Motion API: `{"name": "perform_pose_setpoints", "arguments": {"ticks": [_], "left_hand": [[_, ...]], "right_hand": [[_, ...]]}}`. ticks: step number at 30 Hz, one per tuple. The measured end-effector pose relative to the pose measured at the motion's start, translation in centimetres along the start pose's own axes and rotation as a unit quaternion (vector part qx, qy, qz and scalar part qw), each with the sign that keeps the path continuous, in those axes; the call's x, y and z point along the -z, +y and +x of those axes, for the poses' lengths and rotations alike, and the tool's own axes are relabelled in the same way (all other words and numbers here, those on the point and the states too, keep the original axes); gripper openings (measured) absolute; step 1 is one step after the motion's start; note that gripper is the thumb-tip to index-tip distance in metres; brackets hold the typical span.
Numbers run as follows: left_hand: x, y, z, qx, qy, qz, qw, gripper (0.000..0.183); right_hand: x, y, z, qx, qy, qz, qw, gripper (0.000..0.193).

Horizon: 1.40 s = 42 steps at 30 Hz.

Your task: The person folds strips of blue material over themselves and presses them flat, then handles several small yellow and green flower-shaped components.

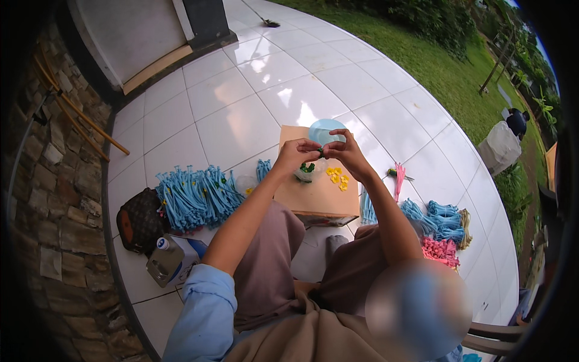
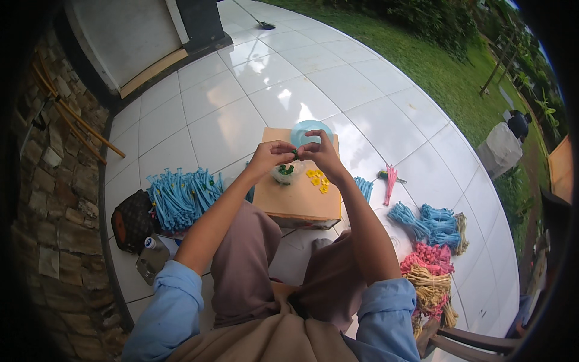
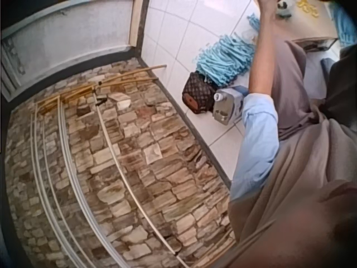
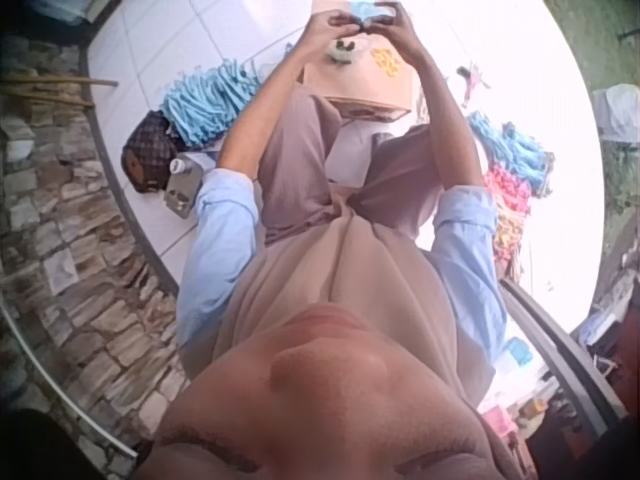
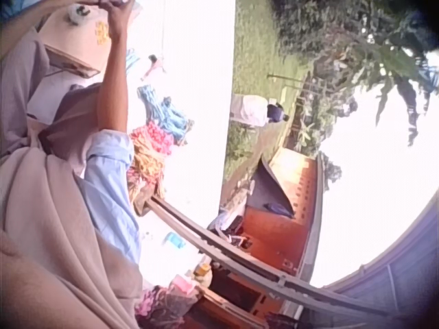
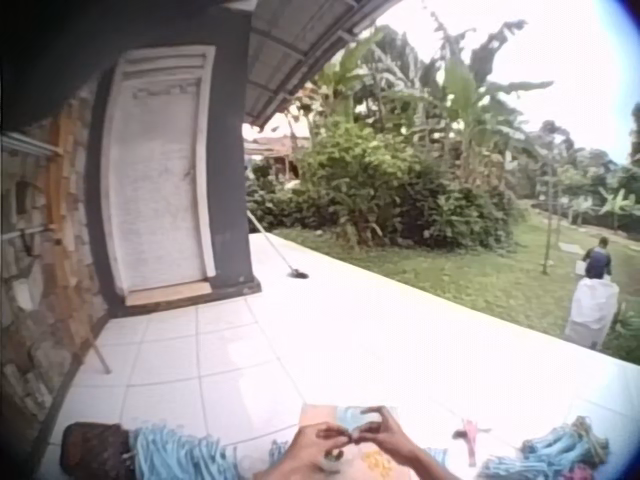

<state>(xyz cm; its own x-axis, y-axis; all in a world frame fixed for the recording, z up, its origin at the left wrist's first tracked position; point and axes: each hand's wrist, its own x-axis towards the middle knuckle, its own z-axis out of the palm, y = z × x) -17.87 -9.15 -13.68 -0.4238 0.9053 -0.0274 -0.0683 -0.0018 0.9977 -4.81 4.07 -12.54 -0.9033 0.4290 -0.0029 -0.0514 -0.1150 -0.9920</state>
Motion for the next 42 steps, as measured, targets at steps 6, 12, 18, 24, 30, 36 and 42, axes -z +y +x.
{"name": "perform_pose_setpoints", "arguments": {"ticks": [6,12,18,24,30,36,42], "left_hand": [[0.4,0.3,-0.1,0.016,0.004,0.071,0.997,0.021],[0.8,-0.4,-0.4,0.004,0.048,0.202,0.978,0.019],[0.1,-0.8,0.1,-0.019,0.071,0.211,0.975,0.016],[0.4,-1.4,0.0,-0.013,0.055,0.247,0.967,0.016],[-0.4,-0.8,0.0,0.021,-0.011,0.157,0.987,0.016],[-1.3,0.0,0.1,0.021,-0.019,0.107,0.994,0.019],[-2.1,0.6,0.0,0.061,-0.045,-0.001,0.997,0.033]], "right_hand": [[2.9,-1.3,-0.4,0.015,0.068,-0.057,0.996,0.041],[3.1,1.1,-2.1,-0.03,-0.06,-0.363,0.929,0.045],[1.3,5.4,-2.4,0.041,-0.065,-0.493,0.866,0.037],[0.4,4.2,-3.1,-0.079,-0.158,-0.462,0.869,0.04],[2.3,0.5,-2.7,0.008,-0.011,-0.337,0.941,0.032],[0.5,-0.2,-2.6,0.108,0.018,-0.283,0.953,0.038],[0.3,-0.3,-2.4,0.164,0.069,-0.308,0.935,0.035]]}}
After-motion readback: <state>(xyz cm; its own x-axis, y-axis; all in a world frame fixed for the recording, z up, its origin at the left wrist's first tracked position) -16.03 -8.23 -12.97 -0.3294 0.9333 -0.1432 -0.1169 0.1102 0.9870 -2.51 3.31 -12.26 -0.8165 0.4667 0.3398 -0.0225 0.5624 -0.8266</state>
